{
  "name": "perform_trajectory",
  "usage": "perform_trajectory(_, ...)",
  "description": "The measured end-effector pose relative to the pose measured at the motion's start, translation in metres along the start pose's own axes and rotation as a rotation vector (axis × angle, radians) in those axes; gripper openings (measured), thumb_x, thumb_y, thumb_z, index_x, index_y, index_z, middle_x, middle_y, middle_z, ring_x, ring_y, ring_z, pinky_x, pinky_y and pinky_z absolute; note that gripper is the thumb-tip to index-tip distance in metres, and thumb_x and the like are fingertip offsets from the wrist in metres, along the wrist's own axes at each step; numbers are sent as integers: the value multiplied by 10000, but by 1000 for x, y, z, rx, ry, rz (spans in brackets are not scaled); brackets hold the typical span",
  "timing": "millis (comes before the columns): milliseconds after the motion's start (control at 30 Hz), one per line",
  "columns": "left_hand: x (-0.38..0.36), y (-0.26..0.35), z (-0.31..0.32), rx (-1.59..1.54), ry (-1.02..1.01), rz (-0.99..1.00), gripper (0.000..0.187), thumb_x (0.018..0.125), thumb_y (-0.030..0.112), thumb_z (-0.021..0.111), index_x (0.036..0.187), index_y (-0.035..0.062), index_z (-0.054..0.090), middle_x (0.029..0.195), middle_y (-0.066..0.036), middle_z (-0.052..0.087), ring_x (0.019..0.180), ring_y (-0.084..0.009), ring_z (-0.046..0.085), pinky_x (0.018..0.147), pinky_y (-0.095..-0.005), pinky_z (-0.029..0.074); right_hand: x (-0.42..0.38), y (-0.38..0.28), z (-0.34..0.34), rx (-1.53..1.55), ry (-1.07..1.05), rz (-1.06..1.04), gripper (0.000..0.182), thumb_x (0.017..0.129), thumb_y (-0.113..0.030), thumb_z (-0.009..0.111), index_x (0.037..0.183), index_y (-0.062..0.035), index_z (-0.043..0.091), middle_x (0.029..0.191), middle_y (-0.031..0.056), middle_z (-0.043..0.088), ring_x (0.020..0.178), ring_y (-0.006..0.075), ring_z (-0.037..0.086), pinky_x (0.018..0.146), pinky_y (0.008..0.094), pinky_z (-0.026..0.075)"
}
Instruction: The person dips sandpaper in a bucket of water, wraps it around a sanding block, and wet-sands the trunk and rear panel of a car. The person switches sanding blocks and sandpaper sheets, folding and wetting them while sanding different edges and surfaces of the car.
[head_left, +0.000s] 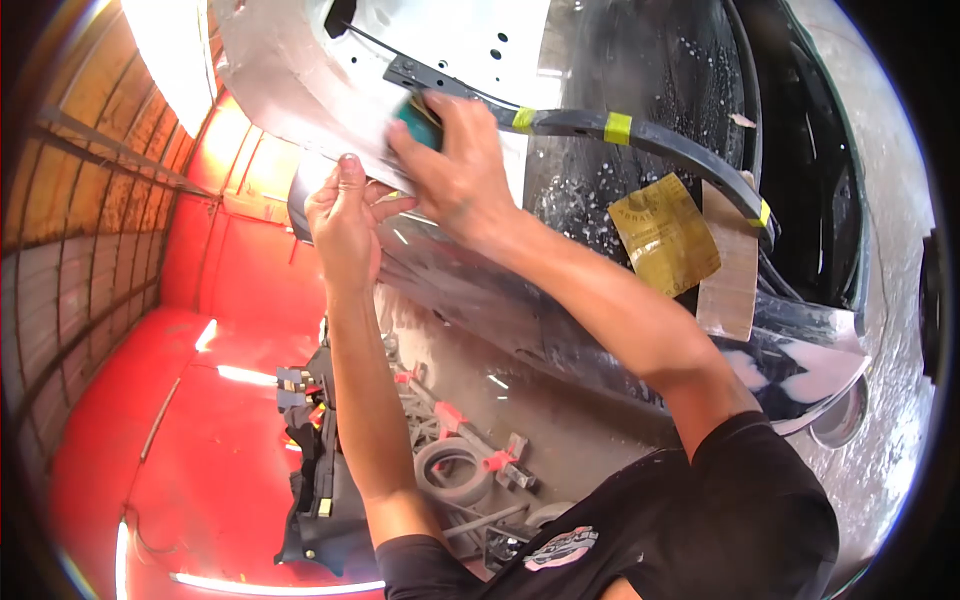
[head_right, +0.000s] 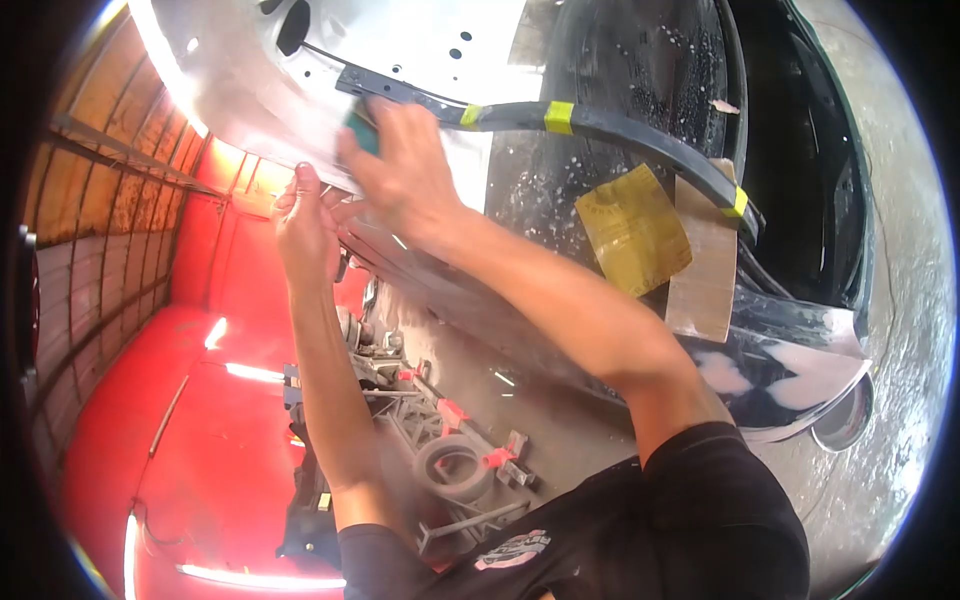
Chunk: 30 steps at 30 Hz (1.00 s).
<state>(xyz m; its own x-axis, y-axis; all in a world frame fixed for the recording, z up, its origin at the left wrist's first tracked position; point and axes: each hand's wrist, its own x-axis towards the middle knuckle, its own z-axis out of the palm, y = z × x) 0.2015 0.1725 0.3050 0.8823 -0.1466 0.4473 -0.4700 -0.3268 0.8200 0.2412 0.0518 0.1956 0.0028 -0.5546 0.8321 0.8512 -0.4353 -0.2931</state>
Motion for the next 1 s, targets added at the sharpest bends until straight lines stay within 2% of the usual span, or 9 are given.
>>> perform_trajectory(133, -5, -3, 3, -47, -25, 20, 366, 1086, 303, 599, 976, -39, 673, 902, -120, 694, 783, -195, 713, 653, -395, 674, -6, 8, -3, 4, -69, -9, 607, 648, -155, 841, 1215, -17, 672, 1242, 293, 554, 1082, 423, 558, 897, 533, 453)
perform_trajectory(167, -5, 0, 7, -38, -13, 20, 366, 1085, 305, 602, 982, -39, 674, 896, -115, 692, 772, -194, 708, 653, -397, 672, -16, 4, -16, 9, -86, 17, 537, 708, -129, 790, 1220, -17, 671, 1233, 289, 561, 1065, 418, 563, 888, 526, 457)
perform_trajectory(267, -6, 1, 13, -36, 23, 31, 368, 1081, 311, 611, 1001, -42, 675, 883, -106, 689, 755, -199, 704, 657, -405, 665, -37, 4, -18, -26, -39, 53, 473, 761, -119, 741, 1215, -9, 668, 1206, 277, 568, 1041, 408, 563, 879, 519, 452)
perform_trajectory(400, -7, -3, 7, -40, 21, 23, 374, 1078, 310, 616, 1019, -55, 675, 873, -109, 694, 765, -209, 716, 675, -417, 659, 27, -4, 19, -65, 26, -71, 438, 741, -131, 726, 1151, 10, 660, 1205, 262, 543, 1025, 391, 538, 876, 481, 440)
perform_trajectory(567, -9, 6, 14, -16, 25, 16, 386, 1089, 318, 596, 1027, -54, 676, 857, -103, 690, 745, -205, 712, 677, -414, 650, -29, 3, -20, -23, -110, 34, 490, 728, -132, 730, 1197, -2, 668, 1237, 273, 542, 1034, 395, 533, 888, 495, 438)
perform_trajectory(667, -3, -6, 4, -19, 29, 37, 404, 1092, 335, 586, 1030, -55, 674, 869, -116, 702, 751, -219, 722, 687, -412, 651, -11, 0, -1, -102, 29, -46, 499, 717, -157, 750, 1183, 6, 669, 1229, 272, 541, 1037, 388, 531, 878, 496, 435)
perform_trajectory(767, -3, -6, 3, -61, -10, 38, 404, 1098, 322, 575, 1061, -69, 671, 920, -144, 717, 754, -228, 722, 689, -414, 653, 28, -3, 17, -73, 5, -98, 537, 685, -167, 770, 1176, 24, 667, 1212, 268, 545, 1042, 392, 528, 887, 501, 436)
perform_trajectory(900, -8, 2, 11, -29, 18, 27, 407, 1103, 316, 565, 1092, -77, 669, 923, -142, 709, 755, -230, 718, 701, -426, 650, -15, 2, -16, -65, -78, -39, 560, 670, -153, 768, 1188, 28, 659, 1224, 272, 549, 1031, 397, 534, 885, 500, 437)
perform_trajectory(1000, -5, -5, 4, -51, -15, 45, 406, 1101, 317, 569, 1079, -76, 669, 937, -150, 713, 783, -235, 728, 699, -418, 653, -14, 0, -5, -89, 18, -49, 529, 691, -138, 755, 1183, 30, 656, 1234, 275, 551, 1026, 395, 537, 879, 499, 435)
